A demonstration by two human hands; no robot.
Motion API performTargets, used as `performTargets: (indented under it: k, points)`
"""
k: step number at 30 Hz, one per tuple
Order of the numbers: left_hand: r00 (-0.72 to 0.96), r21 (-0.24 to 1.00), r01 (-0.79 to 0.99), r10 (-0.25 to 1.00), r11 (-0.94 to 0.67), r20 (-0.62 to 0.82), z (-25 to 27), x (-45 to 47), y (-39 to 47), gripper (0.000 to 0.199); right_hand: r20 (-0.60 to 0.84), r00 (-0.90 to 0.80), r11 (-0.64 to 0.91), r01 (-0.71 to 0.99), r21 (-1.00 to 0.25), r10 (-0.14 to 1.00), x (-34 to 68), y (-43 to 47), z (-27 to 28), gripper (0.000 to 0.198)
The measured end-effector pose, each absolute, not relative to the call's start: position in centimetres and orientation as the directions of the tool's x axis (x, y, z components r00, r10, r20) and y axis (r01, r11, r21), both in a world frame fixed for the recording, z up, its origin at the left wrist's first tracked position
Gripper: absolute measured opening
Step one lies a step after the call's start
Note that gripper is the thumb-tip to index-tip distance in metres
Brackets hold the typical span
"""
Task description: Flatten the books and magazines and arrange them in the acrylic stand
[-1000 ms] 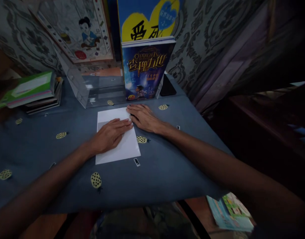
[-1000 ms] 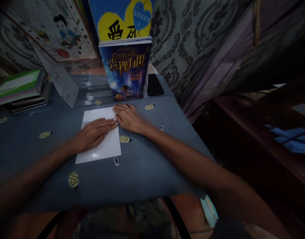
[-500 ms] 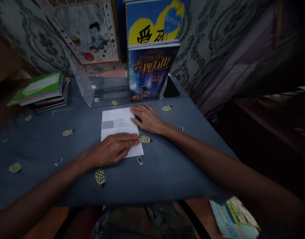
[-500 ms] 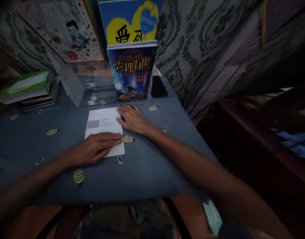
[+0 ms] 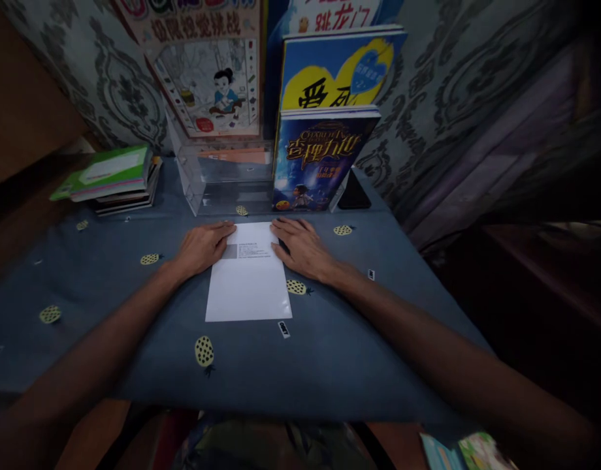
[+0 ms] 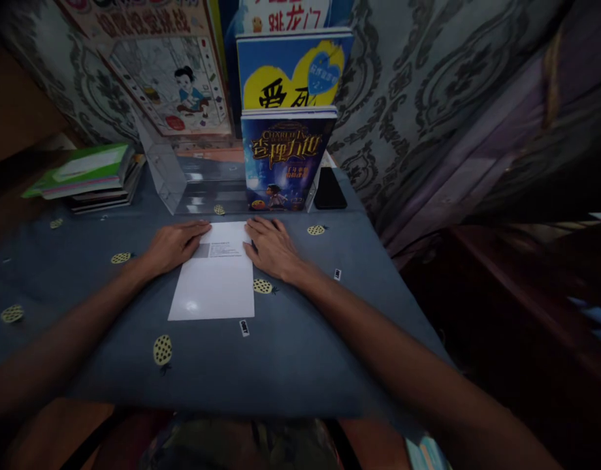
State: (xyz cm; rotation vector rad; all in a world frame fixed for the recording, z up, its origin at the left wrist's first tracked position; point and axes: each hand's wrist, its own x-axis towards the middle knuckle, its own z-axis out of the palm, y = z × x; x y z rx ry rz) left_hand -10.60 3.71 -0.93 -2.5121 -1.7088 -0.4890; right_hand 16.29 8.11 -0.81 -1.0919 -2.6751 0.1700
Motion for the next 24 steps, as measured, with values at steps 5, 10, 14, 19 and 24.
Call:
performTargets:
  k: [5, 10, 14, 19, 24]
  points:
    - [0.334, 0.142, 0.908, 0.886, -0.394, 0.32, -1.0, -10.3, 4.0, 0.04, 0.194, -0.719, 0.745, 0.646, -0.165, 0.667, 14.7, 7.4, 0.1, 0.042]
    - [0.314, 0.173, 0.909, 0.897, -0.378, 0.312, -0.9, -10.3, 3.9, 0.041, 0.161, -0.765, 0.777, 0.585, -0.232, 0.624, 12.5, 6.8, 0.2, 0.045]
    - [0.306, 0.143, 0.92, 0.898, -0.364, 0.314, -0.9, -10.1, 3.7, 0.041, 0.14, -0.796, 0.796, 0.541, -0.271, 0.589, 12.7, 6.9, 0.1, 0.048]
    - [0.295, 0.125, 0.932, 0.911, -0.341, 0.287, -0.9, -10.1, 3.5, 0.042, 0.134, -0.732, 0.734, 0.618, -0.281, 0.668, 15.1, 7.7, -0.2, 0.05]
    - [0.328, 0.154, 0.909, 0.892, -0.387, 0.311, -1.3, -10.6, 3.3, 0.043, 0.17, -0.685, 0.702, 0.658, -0.274, 0.708, 16.6, 8.0, -0.4, 0.05]
